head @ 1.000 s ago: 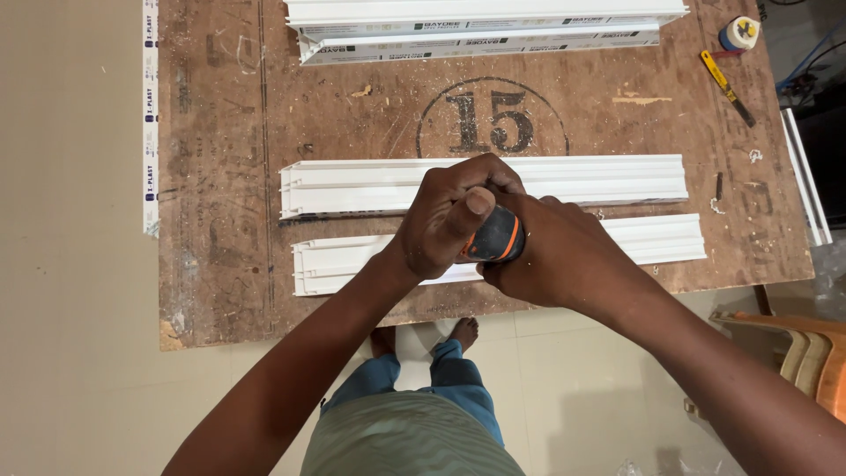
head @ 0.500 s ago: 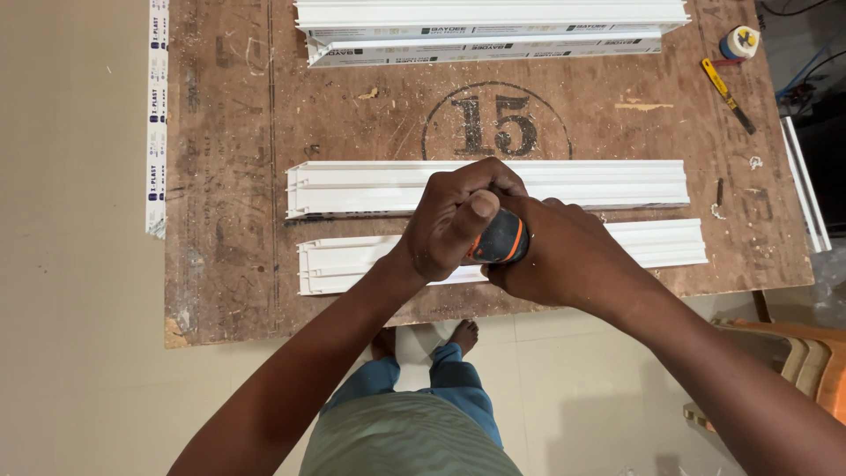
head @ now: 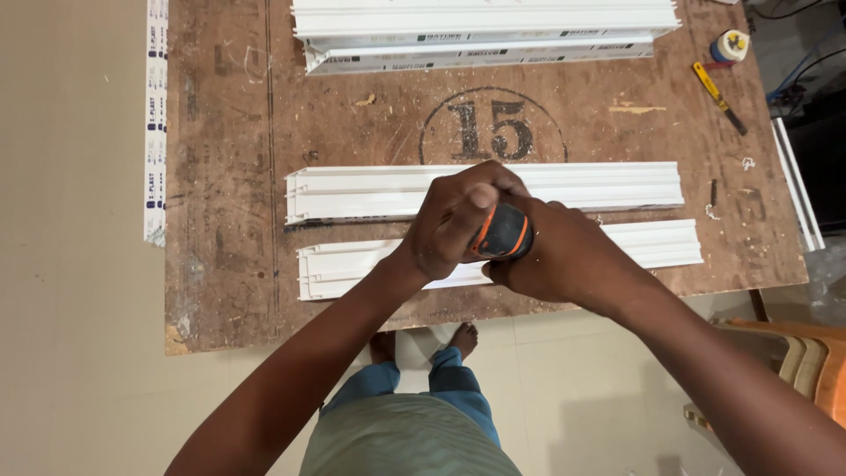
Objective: Using a power drill to create holes in white uPVC plastic window or door profiles on a workshop table.
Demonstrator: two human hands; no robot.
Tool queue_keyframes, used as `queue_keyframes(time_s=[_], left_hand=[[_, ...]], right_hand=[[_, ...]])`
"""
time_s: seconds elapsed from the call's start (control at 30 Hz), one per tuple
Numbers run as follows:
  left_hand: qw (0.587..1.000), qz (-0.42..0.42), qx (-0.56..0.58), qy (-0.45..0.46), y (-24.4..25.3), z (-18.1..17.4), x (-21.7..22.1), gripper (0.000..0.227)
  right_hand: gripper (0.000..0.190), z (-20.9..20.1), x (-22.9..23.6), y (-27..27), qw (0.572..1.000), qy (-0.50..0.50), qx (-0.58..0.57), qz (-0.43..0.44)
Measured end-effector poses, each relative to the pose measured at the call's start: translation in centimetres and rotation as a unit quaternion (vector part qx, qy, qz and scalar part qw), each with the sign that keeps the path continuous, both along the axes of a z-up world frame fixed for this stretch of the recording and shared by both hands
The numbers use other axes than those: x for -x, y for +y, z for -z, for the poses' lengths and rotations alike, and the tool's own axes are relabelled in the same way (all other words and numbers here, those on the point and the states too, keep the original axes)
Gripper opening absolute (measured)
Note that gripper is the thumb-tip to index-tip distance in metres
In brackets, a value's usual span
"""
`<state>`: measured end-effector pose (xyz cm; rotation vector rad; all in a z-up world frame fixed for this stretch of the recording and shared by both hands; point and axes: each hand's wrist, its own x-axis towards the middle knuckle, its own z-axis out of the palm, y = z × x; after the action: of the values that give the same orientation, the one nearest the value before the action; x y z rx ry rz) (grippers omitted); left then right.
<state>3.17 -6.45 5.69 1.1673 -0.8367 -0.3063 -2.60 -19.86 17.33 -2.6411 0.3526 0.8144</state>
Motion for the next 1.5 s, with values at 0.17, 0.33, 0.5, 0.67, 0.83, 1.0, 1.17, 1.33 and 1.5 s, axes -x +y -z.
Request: queue_keyframes(time_s=[0.17, 0.33, 0.5, 0.67, 0.83, 1.0, 1.17, 1.33, 1.5], left_hand=[[0.994, -0.085, -0.026, 0.057, 2.3, 5.1, 1.1, 0.070], [0.953, -0.214, -0.199, 0.081, 6.5, 10.0, 3.9, 0.052], [0.909, -0.209, -0.361, 0.016, 8.4, 10.2, 5.8, 0.028], [0.884, -0.225, -0.391, -0.118, 8.1, 8.7, 7.0, 0.039], [0.837, -0.186, -0.437, -0.271, 6.5, 7.4, 7.4, 0.077], [0.946, -0.091, -0.309, -0.030, 5.4, 8.4, 5.9, 0.067], [0.913, -0.208, -0.349, 0.044, 3.2, 7.5, 6.5, 0.063], [0.884, -0.222, -0.364, -0.193, -3.2, 6.3, 7.2, 0.047], [0.871, -0.195, -0.405, -0.199, -8.1, 7.4, 8.2, 0.046]], right_hand=[[0.049, -0.6, 0.6, 0.3, 0.998, -0.026, -0.049, 0.001], [0.052, -2.7, 1.0, 0.9, 0.995, -0.042, -0.089, 0.018], [0.048, -3.0, 2.2, -1.0, 0.985, -0.063, -0.154, 0.054], [0.047, -3.4, 4.6, -4.2, 0.986, -0.032, -0.134, 0.095], [0.061, -3.0, 8.1, -8.7, 0.981, 0.013, -0.067, 0.181], [0.064, 1.2, 11.7, -16.8, 0.957, -0.050, -0.100, 0.268], [0.068, 8.1, 15.4, -28.8, 0.965, -0.160, -0.099, 0.182], [0.070, 7.2, 15.9, -34.4, 0.923, -0.223, -0.069, 0.306], [0.076, 7.3, 14.3, -38.2, 0.921, -0.311, -0.114, 0.204]])
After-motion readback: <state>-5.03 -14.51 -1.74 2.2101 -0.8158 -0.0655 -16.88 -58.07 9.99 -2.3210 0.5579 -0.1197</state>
